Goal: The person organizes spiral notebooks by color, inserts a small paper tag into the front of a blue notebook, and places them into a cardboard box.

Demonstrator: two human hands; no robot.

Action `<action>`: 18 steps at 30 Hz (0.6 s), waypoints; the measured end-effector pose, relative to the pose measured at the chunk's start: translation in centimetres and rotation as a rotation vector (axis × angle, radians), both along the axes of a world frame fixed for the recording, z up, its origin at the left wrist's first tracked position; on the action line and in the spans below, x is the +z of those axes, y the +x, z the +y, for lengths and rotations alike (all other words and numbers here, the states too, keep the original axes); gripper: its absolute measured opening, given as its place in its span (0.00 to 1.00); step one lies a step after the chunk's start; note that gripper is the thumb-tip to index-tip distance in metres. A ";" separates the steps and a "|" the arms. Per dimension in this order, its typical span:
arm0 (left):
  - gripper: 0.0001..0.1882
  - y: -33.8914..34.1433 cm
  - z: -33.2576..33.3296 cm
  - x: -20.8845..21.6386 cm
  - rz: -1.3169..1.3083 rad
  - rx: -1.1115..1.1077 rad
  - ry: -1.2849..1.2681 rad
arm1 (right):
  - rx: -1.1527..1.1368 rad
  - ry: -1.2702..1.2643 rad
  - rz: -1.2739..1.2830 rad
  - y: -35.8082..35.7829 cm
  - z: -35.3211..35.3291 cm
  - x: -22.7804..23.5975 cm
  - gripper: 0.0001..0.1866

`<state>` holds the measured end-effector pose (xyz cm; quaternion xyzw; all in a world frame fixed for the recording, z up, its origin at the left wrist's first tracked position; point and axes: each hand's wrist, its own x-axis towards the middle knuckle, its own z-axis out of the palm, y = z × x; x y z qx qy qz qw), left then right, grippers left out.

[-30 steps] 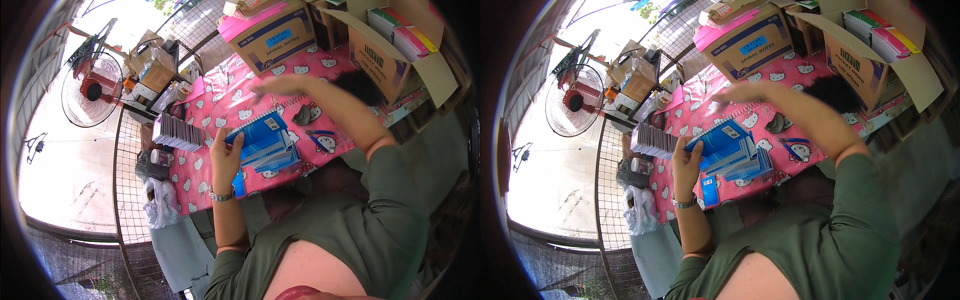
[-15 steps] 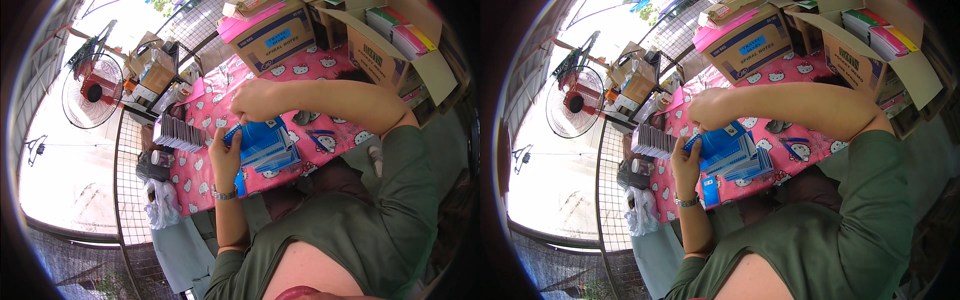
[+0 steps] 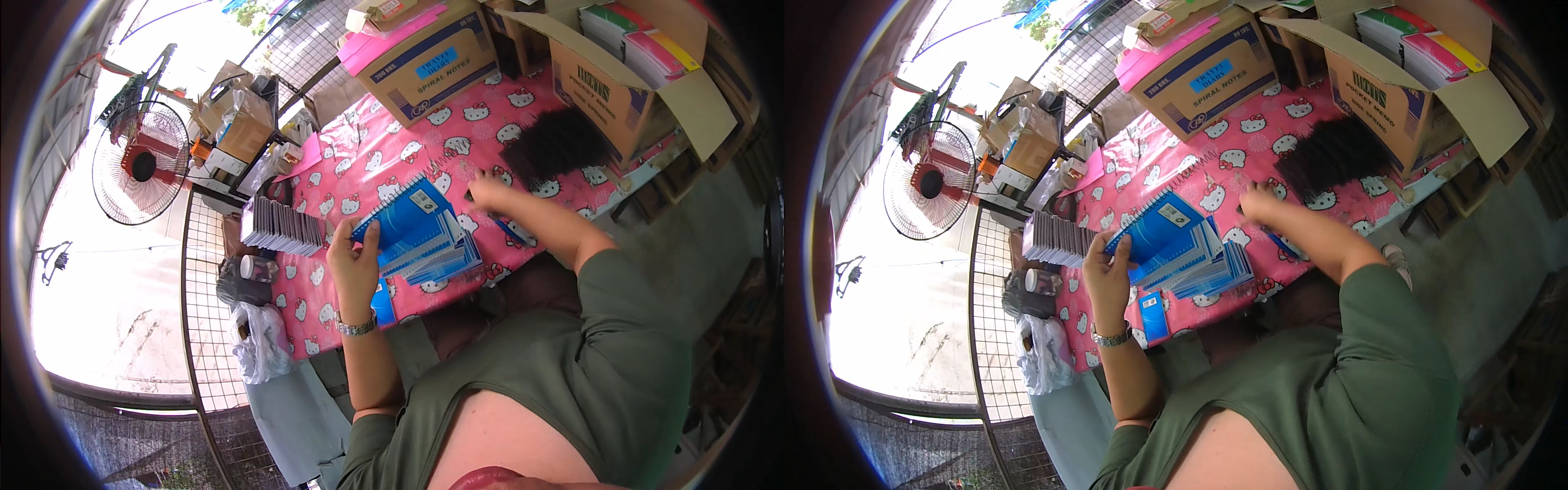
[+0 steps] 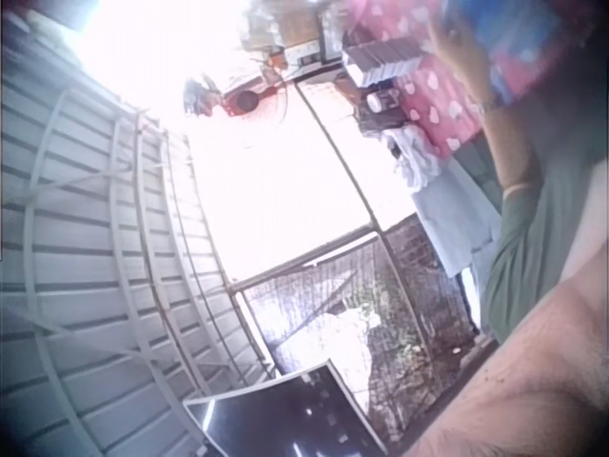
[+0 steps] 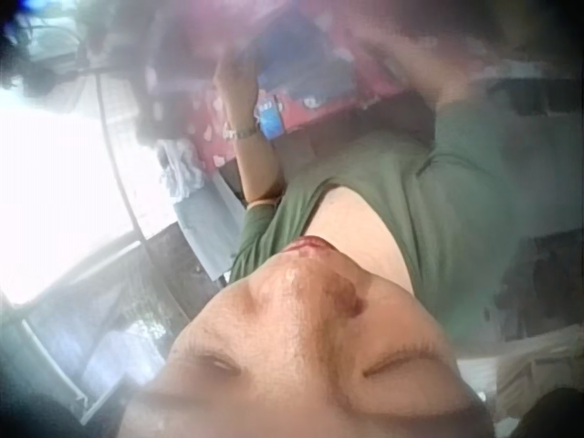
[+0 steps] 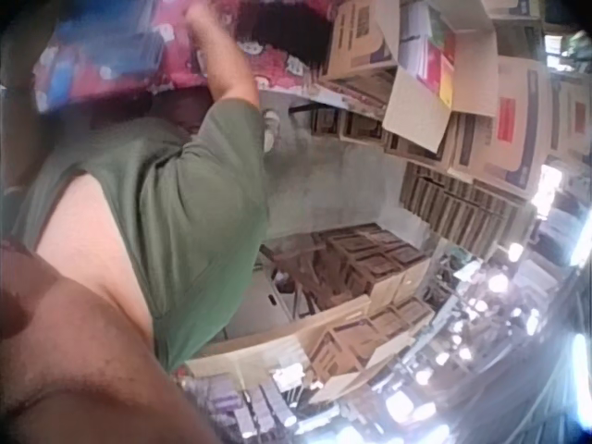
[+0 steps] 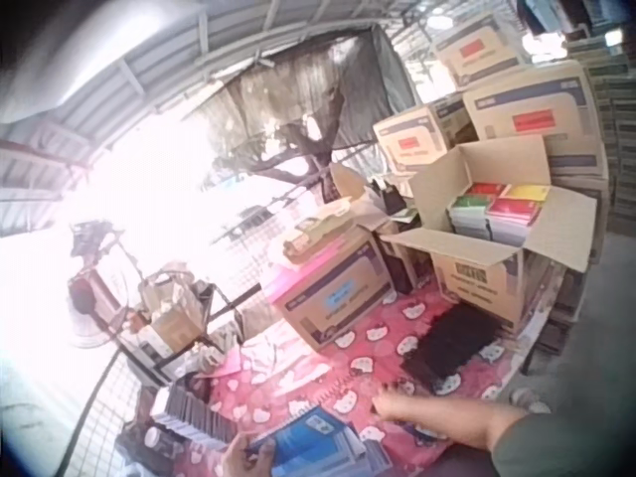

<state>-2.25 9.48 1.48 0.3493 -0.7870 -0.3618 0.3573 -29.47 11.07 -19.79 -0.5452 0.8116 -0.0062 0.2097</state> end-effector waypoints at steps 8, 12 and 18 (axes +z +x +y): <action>0.08 0.8 -1.2 0.1 -0.014 -0.110 0.059 | 0.514 -0.490 -1.732 1.5 -1.3 20.6 0.24; 0.08 -1.0 -1.6 1.0 -0.061 -0.209 0.082 | 0.729 -0.198 -1.137 0.3 -2.6 23.5 0.25; 0.08 -1.0 -1.9 0.6 0.021 -0.237 0.100 | 0.683 -0.130 -1.233 1.2 -3.3 24.1 0.23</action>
